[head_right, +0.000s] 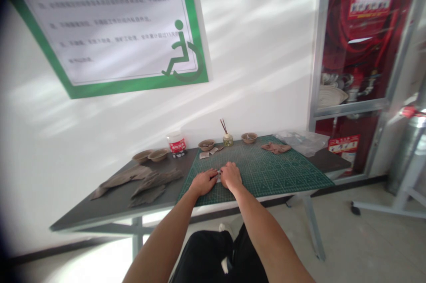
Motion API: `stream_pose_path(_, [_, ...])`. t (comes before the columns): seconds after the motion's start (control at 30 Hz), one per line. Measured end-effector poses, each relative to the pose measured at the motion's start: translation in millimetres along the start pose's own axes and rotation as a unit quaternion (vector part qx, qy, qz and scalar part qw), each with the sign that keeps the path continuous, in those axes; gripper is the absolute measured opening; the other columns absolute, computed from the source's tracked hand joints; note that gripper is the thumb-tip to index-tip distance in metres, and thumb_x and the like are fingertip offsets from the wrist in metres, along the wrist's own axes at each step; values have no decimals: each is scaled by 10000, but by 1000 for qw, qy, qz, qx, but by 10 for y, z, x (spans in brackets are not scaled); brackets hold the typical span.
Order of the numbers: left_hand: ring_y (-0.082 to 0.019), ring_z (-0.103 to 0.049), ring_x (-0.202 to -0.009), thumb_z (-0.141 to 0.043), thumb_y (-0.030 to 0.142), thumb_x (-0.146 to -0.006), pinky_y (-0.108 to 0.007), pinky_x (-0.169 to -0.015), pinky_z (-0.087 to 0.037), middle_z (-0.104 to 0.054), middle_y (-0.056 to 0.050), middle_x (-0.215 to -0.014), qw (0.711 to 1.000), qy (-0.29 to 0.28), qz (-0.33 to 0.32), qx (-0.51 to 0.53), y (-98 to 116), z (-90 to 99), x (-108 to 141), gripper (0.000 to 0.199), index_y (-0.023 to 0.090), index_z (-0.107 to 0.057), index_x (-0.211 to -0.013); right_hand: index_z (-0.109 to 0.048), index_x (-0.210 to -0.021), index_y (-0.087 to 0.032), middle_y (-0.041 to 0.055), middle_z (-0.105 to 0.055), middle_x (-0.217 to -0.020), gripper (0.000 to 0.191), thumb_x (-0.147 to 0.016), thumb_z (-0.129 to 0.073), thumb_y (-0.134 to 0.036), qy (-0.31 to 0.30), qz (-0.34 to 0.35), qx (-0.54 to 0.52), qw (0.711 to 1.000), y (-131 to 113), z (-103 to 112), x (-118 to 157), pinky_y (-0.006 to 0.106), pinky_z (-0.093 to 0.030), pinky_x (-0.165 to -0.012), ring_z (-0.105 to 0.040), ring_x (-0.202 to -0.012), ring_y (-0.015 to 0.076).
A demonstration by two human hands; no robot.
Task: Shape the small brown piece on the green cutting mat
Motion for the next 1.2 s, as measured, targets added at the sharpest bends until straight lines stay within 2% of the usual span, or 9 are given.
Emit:
stream_pose_path(0.27, [-182,-335,-1227,-303,388,-835,-384,-976,-313,-459,53,-1274,1000,13,-14,-6,-29,-33,-19,364,341,-500,-1136,-641,-940,-250,72,-513,-978,329,-859,-344,-368,-2,16,3,1000,-47,28,13,282,-305,-780,-408,-942,185])
stream_pose_path(0.53, [-182,-319,-1237,-305,400,-837,-383,-988,-295,-455,47,-1279,1000,9,-8,-4,-29,-37,-19,367,338,-497,-1145,-635,-952,-207,77,-518,-973,299,-828,-401,-344,10,36,-11,999,-106,102,97,277,-288,-813,-405,-945,183])
stream_pose_path(0.7, [-178,-309,-1243,-317,402,-835,-370,-1005,-275,-440,50,-1291,1000,1,7,0,-28,-27,-13,369,333,-499,-1149,-634,-906,-185,86,-519,-952,283,-823,-405,-329,25,20,-12,999,-82,108,105,286,-291,-805,-406,-937,193])
stream_pose_path(0.9, [-174,-309,-1243,-332,389,-829,-348,-1002,-284,-436,52,-1294,1000,2,0,4,-26,-25,-14,373,321,-500,-1154,-620,-944,-185,102,-503,-993,308,-847,-368,-333,8,-12,12,1000,-11,37,52,293,-288,-802,-388,-976,202])
stream_pose_path(1.2, [-177,-312,-1241,-315,382,-836,-375,-1001,-282,-426,56,-1301,1000,1,-2,-12,-26,-38,-17,372,330,-488,-1161,-623,-973,-225,89,-501,-989,327,-858,-343,-348,-2,-4,-3,1000,3,-2,-15,290,-295,-774,-395,-956,199])
Point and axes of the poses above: each hand's wrist, its own x-axis away from the middle knuckle, its own z-axis out of the back of the hand, y = z × x, the point moved 9 cm from there along -x, towards the middle knuckle
